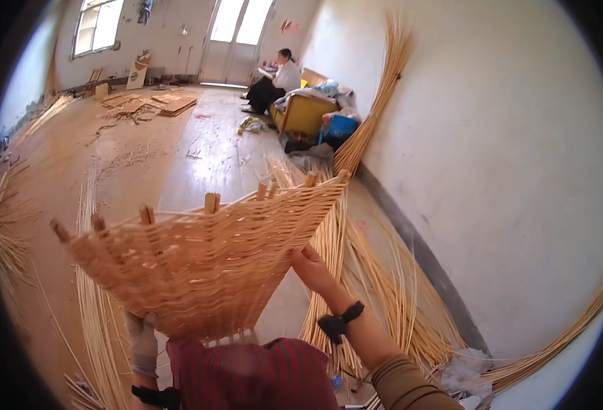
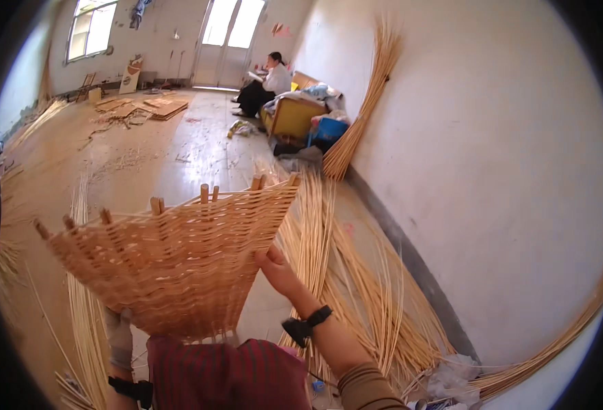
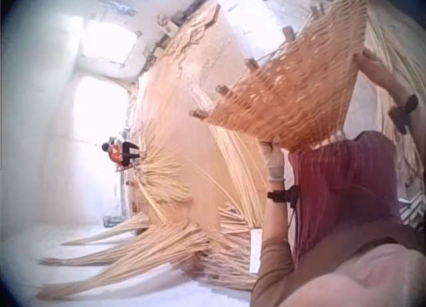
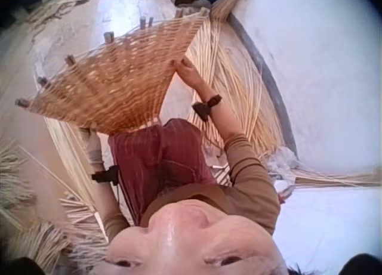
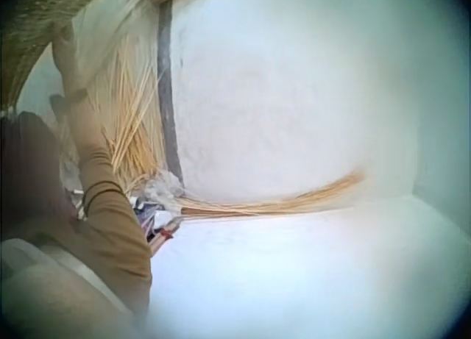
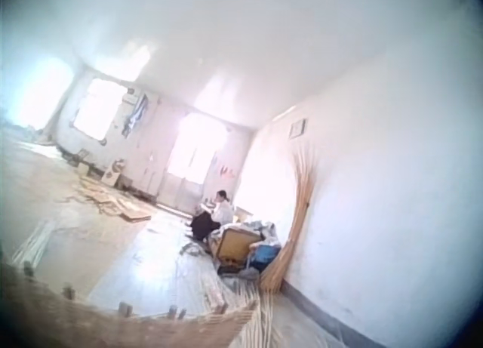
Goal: The recorder weaves a flat wicker mat, measures its length with a tape measure, and trims the excess reeds with snips.
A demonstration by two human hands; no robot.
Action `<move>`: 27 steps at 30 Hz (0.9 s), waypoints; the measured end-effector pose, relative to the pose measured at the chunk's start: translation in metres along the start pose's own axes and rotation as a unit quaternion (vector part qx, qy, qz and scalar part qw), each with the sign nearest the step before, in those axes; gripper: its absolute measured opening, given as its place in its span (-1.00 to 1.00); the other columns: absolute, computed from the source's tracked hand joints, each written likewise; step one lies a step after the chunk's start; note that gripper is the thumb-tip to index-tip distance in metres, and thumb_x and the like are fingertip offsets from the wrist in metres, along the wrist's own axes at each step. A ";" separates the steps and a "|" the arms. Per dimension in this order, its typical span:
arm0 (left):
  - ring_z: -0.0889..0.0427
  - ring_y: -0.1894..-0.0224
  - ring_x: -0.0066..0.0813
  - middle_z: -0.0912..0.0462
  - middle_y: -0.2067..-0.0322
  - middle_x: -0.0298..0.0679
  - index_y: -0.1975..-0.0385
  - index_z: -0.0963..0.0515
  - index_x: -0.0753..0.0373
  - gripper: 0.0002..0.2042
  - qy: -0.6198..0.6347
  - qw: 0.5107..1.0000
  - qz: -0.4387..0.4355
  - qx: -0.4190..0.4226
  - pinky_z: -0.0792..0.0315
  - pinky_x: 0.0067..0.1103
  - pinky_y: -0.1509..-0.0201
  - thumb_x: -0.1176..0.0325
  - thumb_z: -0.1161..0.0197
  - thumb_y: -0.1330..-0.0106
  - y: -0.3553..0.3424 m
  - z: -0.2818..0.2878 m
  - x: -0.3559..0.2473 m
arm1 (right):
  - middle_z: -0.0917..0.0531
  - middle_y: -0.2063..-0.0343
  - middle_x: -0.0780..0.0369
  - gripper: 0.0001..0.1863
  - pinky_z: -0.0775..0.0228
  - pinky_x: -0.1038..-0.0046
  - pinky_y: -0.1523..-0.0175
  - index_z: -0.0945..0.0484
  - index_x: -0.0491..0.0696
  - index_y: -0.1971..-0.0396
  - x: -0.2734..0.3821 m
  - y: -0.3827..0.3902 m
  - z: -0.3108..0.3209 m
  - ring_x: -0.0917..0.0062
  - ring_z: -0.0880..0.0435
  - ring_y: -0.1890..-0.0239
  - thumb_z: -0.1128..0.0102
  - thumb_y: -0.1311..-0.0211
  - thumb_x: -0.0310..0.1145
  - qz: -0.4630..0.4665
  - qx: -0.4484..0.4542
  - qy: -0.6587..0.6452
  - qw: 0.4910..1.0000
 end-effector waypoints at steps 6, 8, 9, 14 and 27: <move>-0.51 -0.22 -0.39 -0.59 -0.13 -0.16 -0.30 -0.39 0.35 -0.56 -0.107 0.991 0.049 -0.070 -0.42 -0.40 -0.27 0.49 -0.22 -0.44 0.015 -0.020 -0.012 | -0.56 -0.23 0.33 -0.57 -0.31 0.46 -0.37 -0.40 -0.16 -0.34 0.003 0.003 0.026 0.62 -0.48 -0.25 -0.02 -0.60 -0.33 -0.061 -0.010 -0.013 0.998; -0.52 -0.17 -0.39 -0.60 -0.09 -0.15 -0.26 -0.42 0.36 -0.60 -0.231 0.971 0.038 -0.047 -0.45 -0.41 -0.20 0.45 -0.20 -0.45 0.053 -0.029 -0.052 | -0.58 -0.21 0.29 -0.58 -0.31 0.46 -0.36 -0.42 -0.20 -0.31 0.039 -0.004 -0.012 0.62 -0.48 -0.24 -0.02 -0.59 -0.35 -0.106 -0.048 0.038 0.992; -0.53 -0.12 -0.39 -0.61 -0.06 -0.14 -0.21 -0.46 0.36 -0.64 -0.346 0.937 -0.006 -0.038 -0.48 -0.42 -0.13 0.41 -0.17 -0.47 0.049 -0.027 -0.069 | -0.59 -0.20 0.27 -0.59 -0.32 0.46 -0.36 -0.46 -0.23 -0.27 0.041 0.000 -0.018 0.60 -0.49 -0.23 -0.05 -0.58 -0.33 -0.200 -0.059 0.194 0.959; -0.61 0.00 -0.40 -0.65 0.03 -0.27 -0.12 -0.54 0.27 -0.70 -0.046 0.992 0.107 -0.045 -0.55 -0.40 -0.14 0.40 -0.30 -0.45 0.047 -0.056 -0.029 | -0.56 -0.24 0.22 -0.52 -0.29 0.38 -0.40 -0.41 -0.21 -0.32 -0.012 0.047 0.027 0.50 -0.50 -0.28 -0.12 -0.53 -0.31 -0.012 -0.075 -0.049 0.996; -0.68 0.06 -0.15 -0.73 0.13 -0.01 -0.01 -0.62 0.30 -0.56 -0.276 0.960 -0.001 -0.045 -0.53 -0.30 -0.06 0.00 -0.24 -0.46 0.074 -0.068 -0.055 | -0.66 0.33 0.24 -0.59 -0.33 0.31 -0.12 -0.60 0.03 -0.11 0.289 0.017 -0.189 0.32 -0.63 0.23 -0.33 -0.34 -0.12 0.448 -0.118 0.395 0.793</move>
Point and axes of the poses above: each hand's wrist, its own y-axis away from the middle knuckle, its own z-axis out of the back of the hand, x = y × z, the point moved 1 cm from there along -y, towards the middle knuckle
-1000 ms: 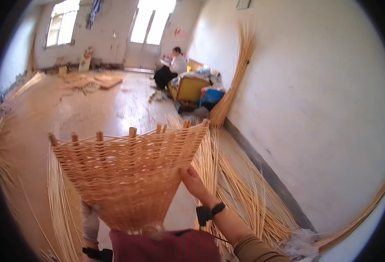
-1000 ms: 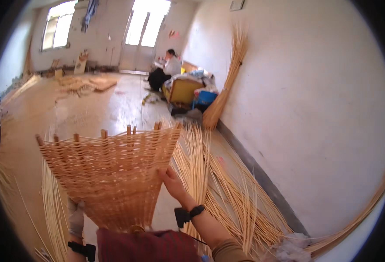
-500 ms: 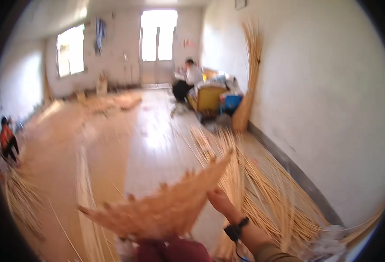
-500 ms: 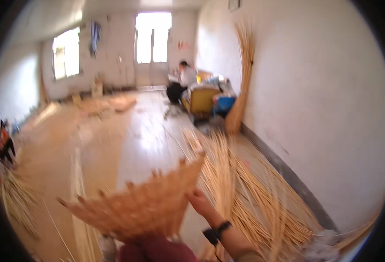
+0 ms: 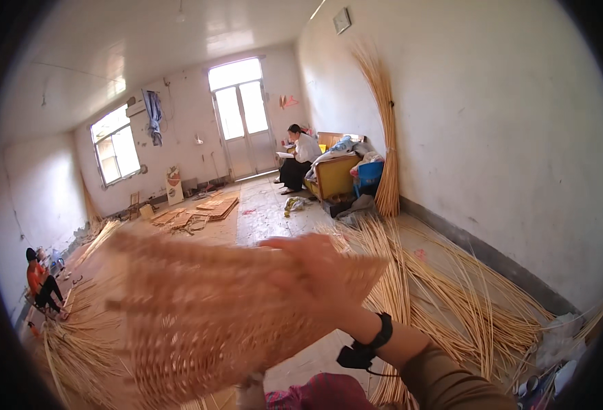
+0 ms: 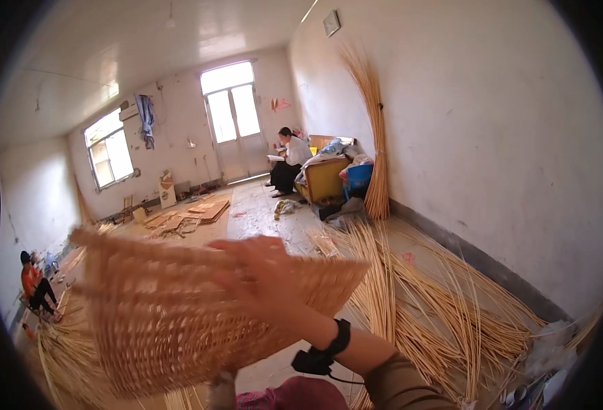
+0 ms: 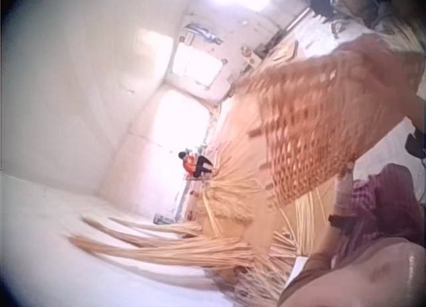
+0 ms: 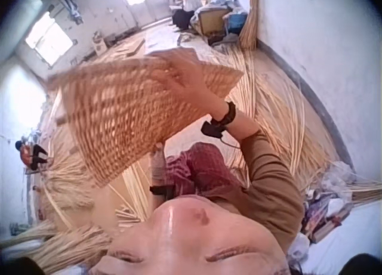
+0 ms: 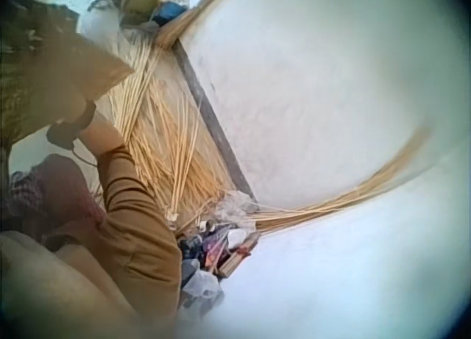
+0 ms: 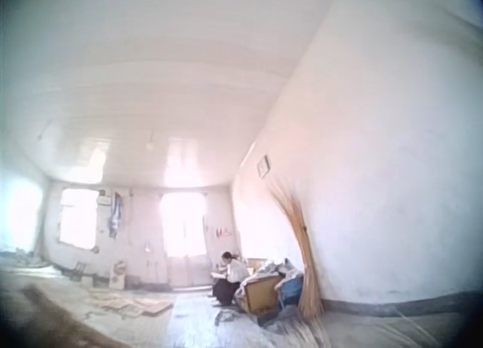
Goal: The recorder weaves a flat wicker mat, measures its length with a tape measure, and trims the excess reeds with snips.
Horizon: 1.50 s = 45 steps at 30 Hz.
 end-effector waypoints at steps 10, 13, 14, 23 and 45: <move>-0.65 0.10 -0.34 -0.74 0.15 -0.15 0.02 -0.66 0.35 -0.50 0.308 0.763 0.460 0.334 -0.50 -0.46 -0.06 -0.06 -0.19 -0.49 0.185 0.046 0.022 | -0.79 0.24 0.19 -0.62 -0.60 0.29 0.11 -0.63 0.03 -0.06 0.005 0.100 -0.209 0.37 -0.79 0.17 -0.23 -0.40 -0.07 -0.186 0.447 -0.063 0.873; -0.65 0.11 -0.40 -0.75 0.16 -0.19 0.03 -0.67 0.36 -0.48 0.277 0.752 0.450 0.393 -0.49 -0.51 -0.06 -0.08 -0.18 -0.50 0.212 0.073 0.023 | -0.79 0.20 0.12 -0.55 -0.57 0.26 0.03 -0.63 -0.07 -0.04 -0.053 0.196 -0.252 0.28 -0.76 0.13 -0.14 -0.48 0.02 -0.291 0.545 -0.084 0.782; -0.65 0.05 -0.36 -0.75 0.10 -0.16 -0.02 -0.65 0.38 -0.43 0.231 0.771 0.418 0.422 -0.48 -0.53 -0.11 -0.13 -0.18 -0.49 0.218 0.084 0.017 | -0.78 0.17 0.10 -0.53 -0.55 0.24 0.00 -0.63 -0.08 -0.04 -0.059 0.228 -0.257 0.24 -0.75 0.10 -0.14 -0.48 0.03 -0.296 0.537 -0.074 0.787; -0.60 -0.19 -0.38 -0.70 -0.04 -0.16 -0.10 -0.61 0.31 -0.75 0.140 0.970 0.161 0.116 -0.44 -0.47 -0.34 0.41 -0.21 -0.52 0.164 0.205 -0.029 | -0.72 0.09 -0.02 -0.40 -0.48 0.19 -0.13 -0.53 -0.02 -0.22 -0.048 0.273 -0.263 0.07 -0.67 -0.03 -0.09 -0.45 0.16 -0.237 0.552 0.096 0.793; -0.50 -0.28 0.03 -0.54 -0.17 0.17 -0.20 -0.42 0.50 0.16 -0.405 0.849 0.149 0.304 -0.08 -0.13 -0.53 -0.53 -0.39 0.15 -0.020 0.212 0.056 | -0.34 -0.41 0.03 -0.26 0.10 0.05 -0.58 -0.57 0.08 -0.20 0.045 0.264 -0.368 0.14 -0.20 -0.50 -0.13 -0.28 0.37 0.129 0.535 -0.105 0.828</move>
Point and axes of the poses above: each hand's wrist, its own y-axis away from the middle knuckle, its own z-axis out of the back of the hand, x = y × z, the point moved 1 cm from there along -y, towards the middle knuckle
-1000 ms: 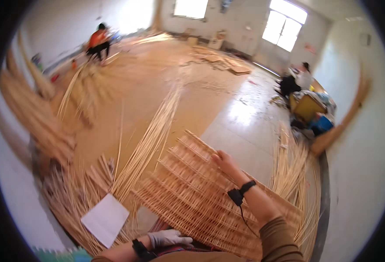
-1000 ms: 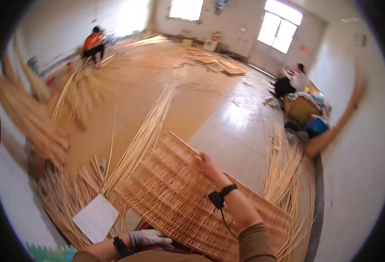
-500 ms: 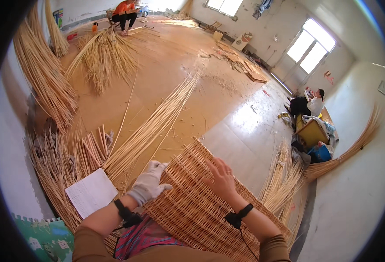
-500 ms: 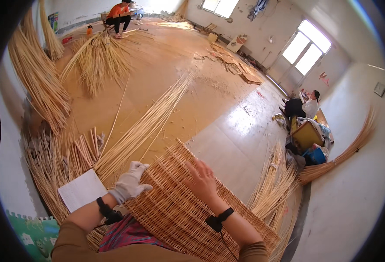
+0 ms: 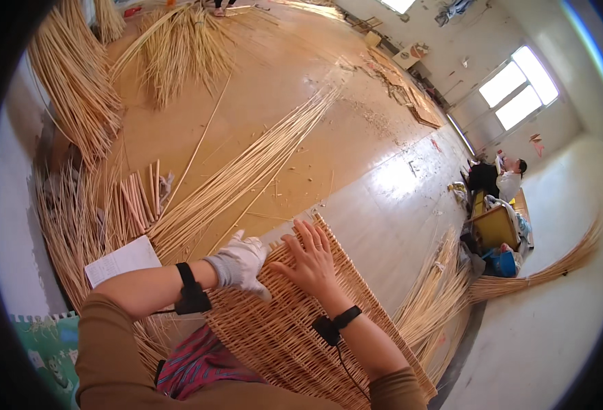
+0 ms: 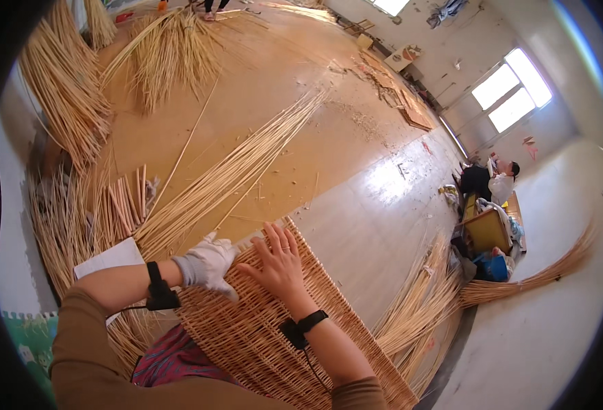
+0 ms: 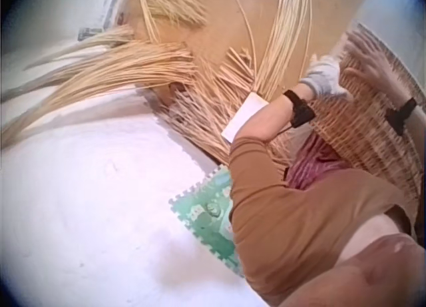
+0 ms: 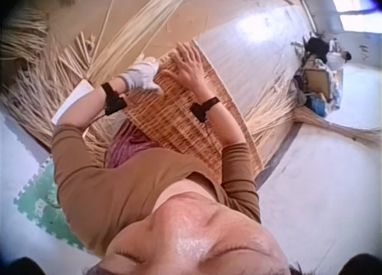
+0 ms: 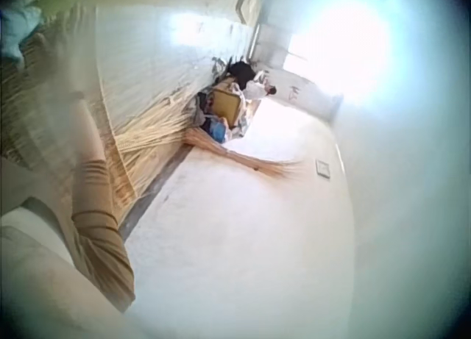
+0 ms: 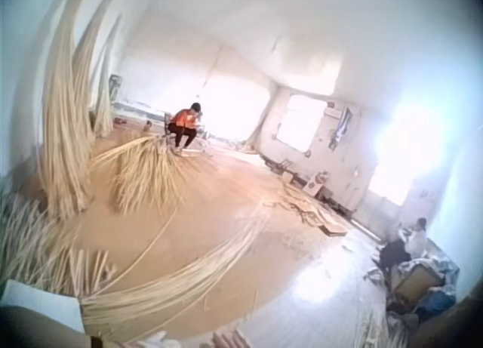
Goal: The recorder weaves a flat wicker mat, measures its length with a tape measure, and trims the excess reeds with snips.
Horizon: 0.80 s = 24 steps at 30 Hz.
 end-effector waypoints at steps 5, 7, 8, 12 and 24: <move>-0.60 -0.19 0.02 -0.63 -0.03 0.15 -0.19 -0.43 0.49 0.11 -0.044 0.998 -0.033 0.035 0.04 -0.02 -0.56 -0.54 -0.31 0.04 -0.003 -0.003 0.005 | -0.41 -0.32 0.07 -0.34 -0.01 0.06 -0.51 -0.63 0.00 0.04 0.003 -0.007 0.000 0.18 -0.32 -0.40 -0.26 -0.21 0.32 0.005 -0.006 -0.001 1.000; -0.61 -0.17 0.05 -0.62 -0.05 0.16 -0.21 -0.41 0.49 0.07 -0.014 0.999 -0.033 0.041 -0.08 -0.11 -0.53 -0.48 -0.35 0.01 -0.007 -0.003 0.006 | -0.41 -0.33 0.07 -0.35 -0.04 0.06 -0.50 -0.62 -0.01 0.04 0.003 -0.006 0.001 0.17 -0.32 -0.39 -0.27 -0.21 0.31 0.005 -0.006 0.001 1.000; -0.61 -0.17 0.05 -0.62 -0.05 0.16 -0.21 -0.41 0.49 0.07 -0.010 0.999 -0.027 0.037 -0.08 -0.11 -0.53 -0.48 -0.35 0.01 -0.005 -0.005 0.004 | -0.40 -0.34 0.08 -0.36 -0.06 0.06 -0.48 -0.62 -0.01 0.04 0.004 -0.006 0.001 0.17 -0.33 -0.39 -0.28 -0.21 0.29 0.000 -0.009 0.004 1.000; -0.56 -0.20 0.11 -0.45 -0.24 0.17 -0.29 -0.36 0.41 -0.07 0.126 0.991 -0.005 -0.035 -0.45 -0.32 -0.31 -0.25 -0.44 -0.12 0.027 -0.009 0.005 | -0.38 -0.36 0.08 -0.40 -0.11 0.05 -0.46 -0.62 0.01 -0.04 0.008 -0.002 0.003 0.14 -0.33 -0.40 -0.33 -0.23 0.21 -0.003 -0.009 -0.025 1.000; -0.56 -0.16 0.07 -0.47 -0.15 0.13 -0.42 -0.29 0.23 -0.19 0.226 0.960 0.160 -0.032 -0.50 -0.25 -0.21 0.20 -0.44 -0.12 0.125 -0.090 0.022 | -0.26 -0.48 -0.01 -0.24 0.25 0.01 -0.61 -0.51 0.19 -0.32 0.124 0.026 -0.043 0.06 -0.01 -0.58 -0.25 -0.22 0.32 0.046 0.071 -0.075 0.994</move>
Point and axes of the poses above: each hand's wrist, its own y-axis away from the middle knuckle, its own z-axis out of the back of the hand, x = y × z, the point moved 1 cm from there along -y, towards the middle knuckle
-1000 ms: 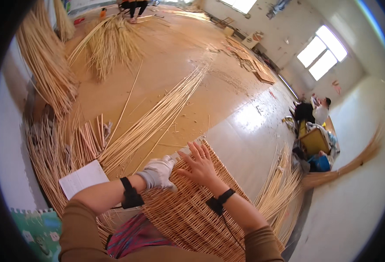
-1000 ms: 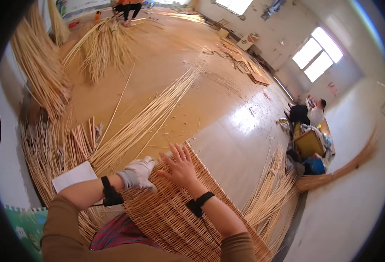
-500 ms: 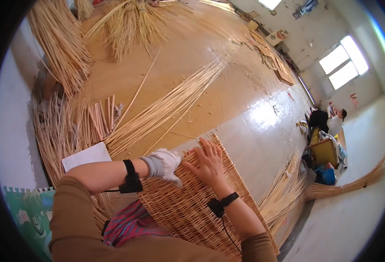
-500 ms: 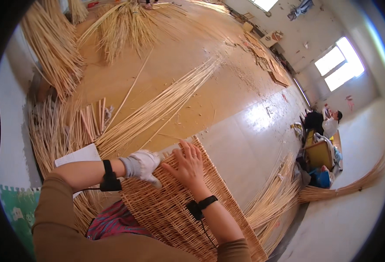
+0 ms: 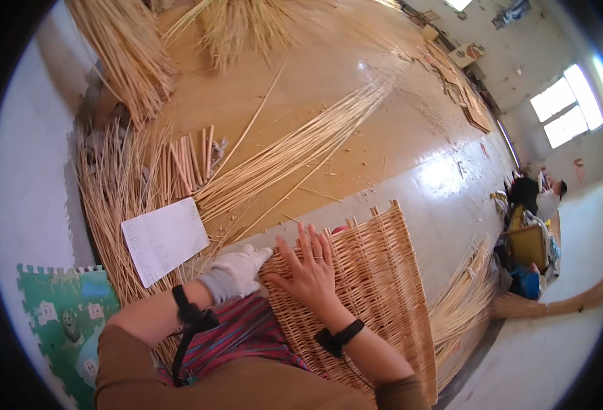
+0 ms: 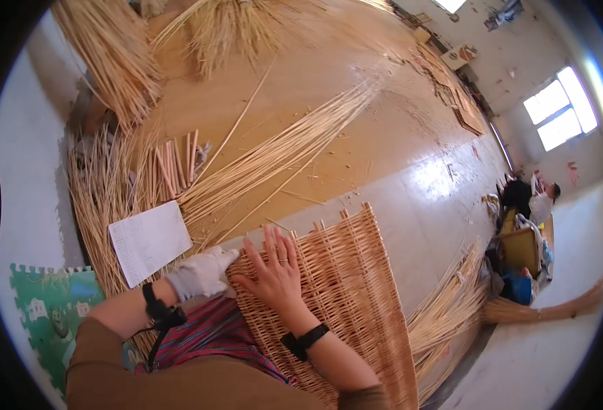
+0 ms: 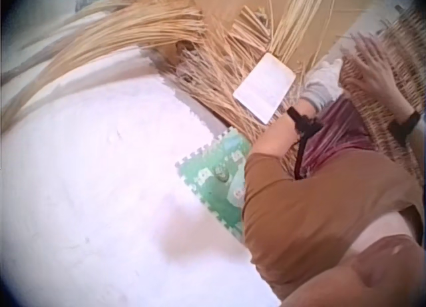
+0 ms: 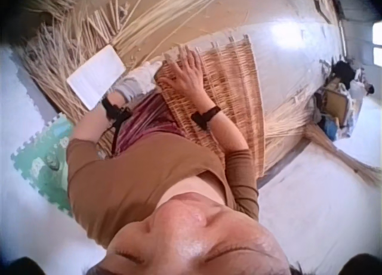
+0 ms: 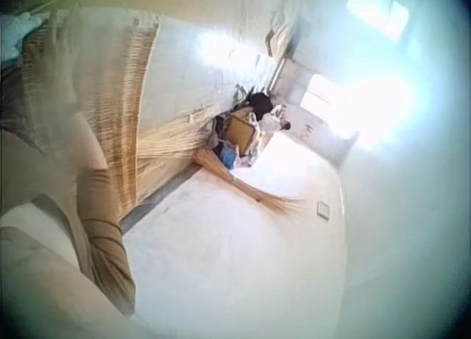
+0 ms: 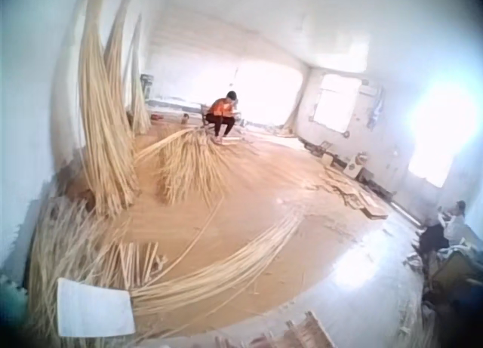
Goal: The recorder weaves a flat wicker mat, measures its length with a tape measure, and trims the excess reeds with snips.
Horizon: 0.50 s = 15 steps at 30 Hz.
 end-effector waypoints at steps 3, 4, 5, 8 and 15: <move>-0.68 0.02 0.07 -0.65 0.08 0.16 -0.41 -0.27 0.24 -0.25 0.035 0.998 0.033 0.030 -0.56 -0.21 -0.05 0.28 -0.38 -0.19 -0.003 0.006 -0.005 | -0.37 -0.39 -0.01 -0.24 0.18 -0.02 -0.60 -0.57 0.13 -0.24 -0.002 0.001 -0.005 0.06 -0.12 -0.54 -0.24 -0.19 0.35 -0.012 -0.033 0.045 0.998; -0.73 0.13 0.09 -0.71 0.20 0.15 -0.40 -0.27 0.22 -0.29 0.099 0.988 0.083 0.083 -0.58 -0.18 0.04 0.27 -0.39 -0.25 -0.004 0.010 -0.008 | -0.44 -0.28 0.02 -0.28 0.15 -0.03 -0.59 -0.60 0.09 -0.14 -0.001 0.000 -0.005 0.07 -0.21 -0.47 -0.26 -0.17 0.34 -0.019 -0.026 0.039 0.999; -0.73 0.13 0.09 -0.71 0.20 0.15 -0.40 -0.27 0.22 -0.29 0.100 0.988 0.084 0.087 -0.58 -0.18 0.04 0.27 -0.39 -0.25 -0.007 0.003 0.000 | -0.52 -0.17 0.05 -0.31 0.13 -0.05 -0.58 -0.64 0.06 -0.05 -0.002 -0.001 -0.005 0.09 -0.30 -0.41 -0.27 -0.16 0.33 -0.026 -0.019 0.034 0.999; -0.75 0.25 0.10 -0.73 0.37 0.11 -0.38 -0.28 0.23 -0.32 0.025 0.999 -0.023 -0.029 -0.58 -0.15 0.17 0.24 -0.38 -0.26 -0.006 -0.017 0.017 | -0.54 0.03 0.14 -0.37 0.11 -0.05 -0.57 -0.66 0.05 0.09 0.005 -0.006 -0.003 0.16 -0.40 -0.25 -0.33 -0.11 0.31 -0.021 -0.037 0.060 0.997; -0.73 0.19 0.15 -0.72 0.31 0.15 -0.32 -0.32 0.21 -0.34 -0.022 1.000 -0.008 -0.007 -0.55 -0.11 0.12 0.13 -0.39 -0.26 -0.001 -0.012 0.013 | -0.55 -0.11 0.14 -0.39 0.05 -0.03 -0.56 -0.65 0.08 -0.03 0.007 0.004 -0.011 0.17 -0.42 -0.29 -0.32 -0.17 0.24 -0.025 -0.046 0.057 0.997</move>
Point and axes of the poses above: each hand's wrist, its own y-axis away from the middle knuckle, its own z-axis out of the back of the hand, x = y × z, the point moved 1 cm from there along -y, towards the middle knuckle
